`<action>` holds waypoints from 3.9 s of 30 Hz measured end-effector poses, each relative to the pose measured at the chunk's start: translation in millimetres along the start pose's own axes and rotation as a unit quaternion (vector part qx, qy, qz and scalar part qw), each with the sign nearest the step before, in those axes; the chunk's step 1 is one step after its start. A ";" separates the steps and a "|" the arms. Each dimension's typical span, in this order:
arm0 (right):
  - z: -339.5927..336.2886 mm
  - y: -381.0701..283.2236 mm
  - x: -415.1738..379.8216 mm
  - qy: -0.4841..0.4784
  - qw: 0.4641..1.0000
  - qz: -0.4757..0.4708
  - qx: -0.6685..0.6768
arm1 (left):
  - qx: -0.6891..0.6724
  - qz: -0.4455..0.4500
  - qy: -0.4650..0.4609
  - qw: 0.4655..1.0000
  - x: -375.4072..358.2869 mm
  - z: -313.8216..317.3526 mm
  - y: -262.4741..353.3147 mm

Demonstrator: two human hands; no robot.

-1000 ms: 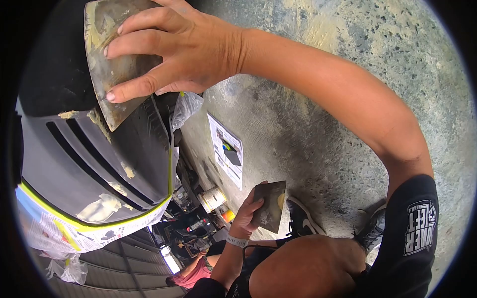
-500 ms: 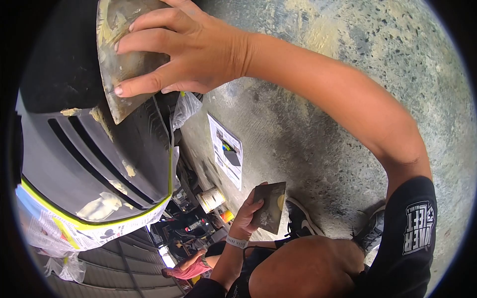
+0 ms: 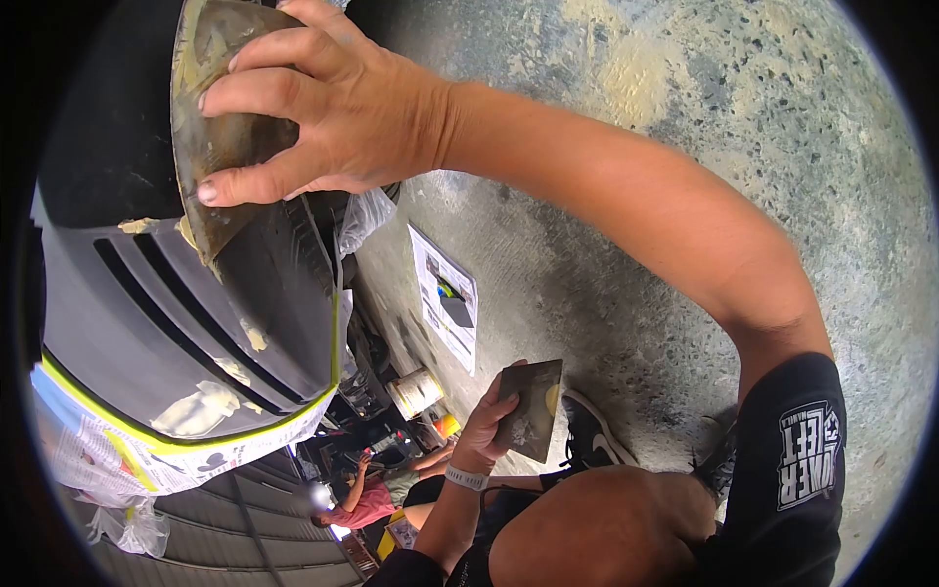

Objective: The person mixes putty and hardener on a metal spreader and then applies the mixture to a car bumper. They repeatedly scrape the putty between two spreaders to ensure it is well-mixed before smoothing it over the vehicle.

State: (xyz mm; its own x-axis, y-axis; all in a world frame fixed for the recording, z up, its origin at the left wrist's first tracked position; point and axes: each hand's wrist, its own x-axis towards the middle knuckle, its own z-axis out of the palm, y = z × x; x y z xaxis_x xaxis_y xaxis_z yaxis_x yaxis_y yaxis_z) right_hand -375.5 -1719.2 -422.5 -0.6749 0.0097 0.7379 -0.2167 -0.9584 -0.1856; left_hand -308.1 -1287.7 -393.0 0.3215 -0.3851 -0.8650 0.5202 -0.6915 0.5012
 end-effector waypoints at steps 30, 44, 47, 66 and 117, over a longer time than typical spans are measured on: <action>-26.9 -52.7 -2.6 -0.109 0.967 0.201 0.110 | -0.014 -0.004 -0.022 1.000 -0.5 -1.2 -3.6; -21.0 -63.4 -25.5 -0.121 0.963 0.229 0.079 | -0.018 -0.002 -0.021 1.000 -2.6 1.8 -1.8; -40.7 -62.3 -22.9 -0.138 0.953 0.258 0.077 | -0.023 -0.001 -0.028 0.999 -1.2 -2.1 -3.0; -88.6 -136.7 34.9 -0.259 0.882 0.385 0.081 | -0.004 0.000 -0.054 0.999 1.6 -0.2 -4.4; -257.8 -274.7 79.3 -0.623 0.659 0.415 0.072 | -0.034 0.170 -0.166 0.971 -8.3 52.0 23.2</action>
State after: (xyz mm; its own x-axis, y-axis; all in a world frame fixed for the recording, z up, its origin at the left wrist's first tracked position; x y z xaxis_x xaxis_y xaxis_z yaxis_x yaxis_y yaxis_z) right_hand -551.3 -1381.7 -480.3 0.6035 -0.6911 0.3976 -0.0072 -0.5033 -0.8641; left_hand -339.9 -1332.2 -375.3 0.2172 -0.7676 -0.6030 0.4823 -0.4527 0.7500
